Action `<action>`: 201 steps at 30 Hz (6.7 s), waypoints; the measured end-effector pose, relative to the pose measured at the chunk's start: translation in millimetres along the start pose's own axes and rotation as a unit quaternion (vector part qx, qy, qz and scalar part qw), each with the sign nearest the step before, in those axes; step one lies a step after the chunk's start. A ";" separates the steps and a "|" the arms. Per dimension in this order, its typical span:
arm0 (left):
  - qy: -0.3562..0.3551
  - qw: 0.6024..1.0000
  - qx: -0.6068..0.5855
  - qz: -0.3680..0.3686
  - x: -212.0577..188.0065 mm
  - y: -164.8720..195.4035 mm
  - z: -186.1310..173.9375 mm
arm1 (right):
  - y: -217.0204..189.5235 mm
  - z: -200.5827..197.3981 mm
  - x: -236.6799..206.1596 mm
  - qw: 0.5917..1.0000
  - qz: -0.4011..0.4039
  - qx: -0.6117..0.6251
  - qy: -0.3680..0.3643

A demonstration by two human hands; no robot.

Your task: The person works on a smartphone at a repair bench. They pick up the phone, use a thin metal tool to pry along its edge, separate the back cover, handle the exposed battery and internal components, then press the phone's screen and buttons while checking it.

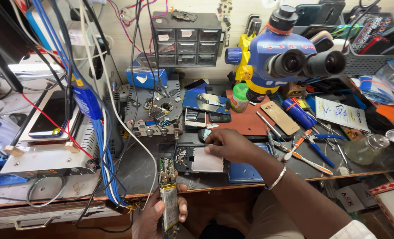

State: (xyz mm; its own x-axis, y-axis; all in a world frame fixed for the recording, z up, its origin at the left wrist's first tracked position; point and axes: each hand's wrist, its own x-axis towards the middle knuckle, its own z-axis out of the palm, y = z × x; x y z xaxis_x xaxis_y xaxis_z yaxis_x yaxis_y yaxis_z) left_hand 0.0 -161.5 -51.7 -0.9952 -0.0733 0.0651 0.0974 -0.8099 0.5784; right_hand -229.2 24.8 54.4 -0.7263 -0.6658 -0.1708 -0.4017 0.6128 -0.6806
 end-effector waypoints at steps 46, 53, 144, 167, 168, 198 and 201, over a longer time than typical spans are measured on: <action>-0.011 0.993 0.115 0.010 118.1 -126.9 125.5 | 68.6 7.2 -148.1 0.868 -0.049 0.479 0.122; -0.048 0.994 0.097 -0.002 119.2 -119.8 120.7 | 56.6 3.5 -146.5 0.885 -0.042 0.448 0.121; -0.049 0.996 0.046 -0.060 72.5 -93.6 182.0 | 99.2 23.0 -223.5 0.849 0.023 0.524 0.070; -0.037 0.999 -0.039 -0.009 75.1 -111.0 180.2 | 5.0 6.5 -233.9 0.861 -0.155 -0.035 0.483; -0.032 0.999 -0.036 -0.021 73.2 -108.5 179.6 | 4.3 5.7 -234.2 0.862 -0.156 -0.035 0.482; 0.045 0.996 0.061 -0.040 115.4 -130.9 142.9 | 76.3 11.3 -164.9 0.885 -0.178 0.079 0.423; 0.038 0.995 0.081 -0.053 121.5 -129.4 137.2 | 83.9 8.9 -158.2 0.900 -0.137 0.123 0.394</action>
State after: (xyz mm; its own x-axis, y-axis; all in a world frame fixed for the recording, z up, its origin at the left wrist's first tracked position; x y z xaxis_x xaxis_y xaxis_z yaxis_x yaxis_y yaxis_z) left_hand -132.1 14.2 -7.1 -0.9973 -0.0407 -0.0606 -0.0136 -0.7119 0.7022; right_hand -143.0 177.8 18.0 -0.8277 -0.2088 0.5209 -0.5611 0.2931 -0.7741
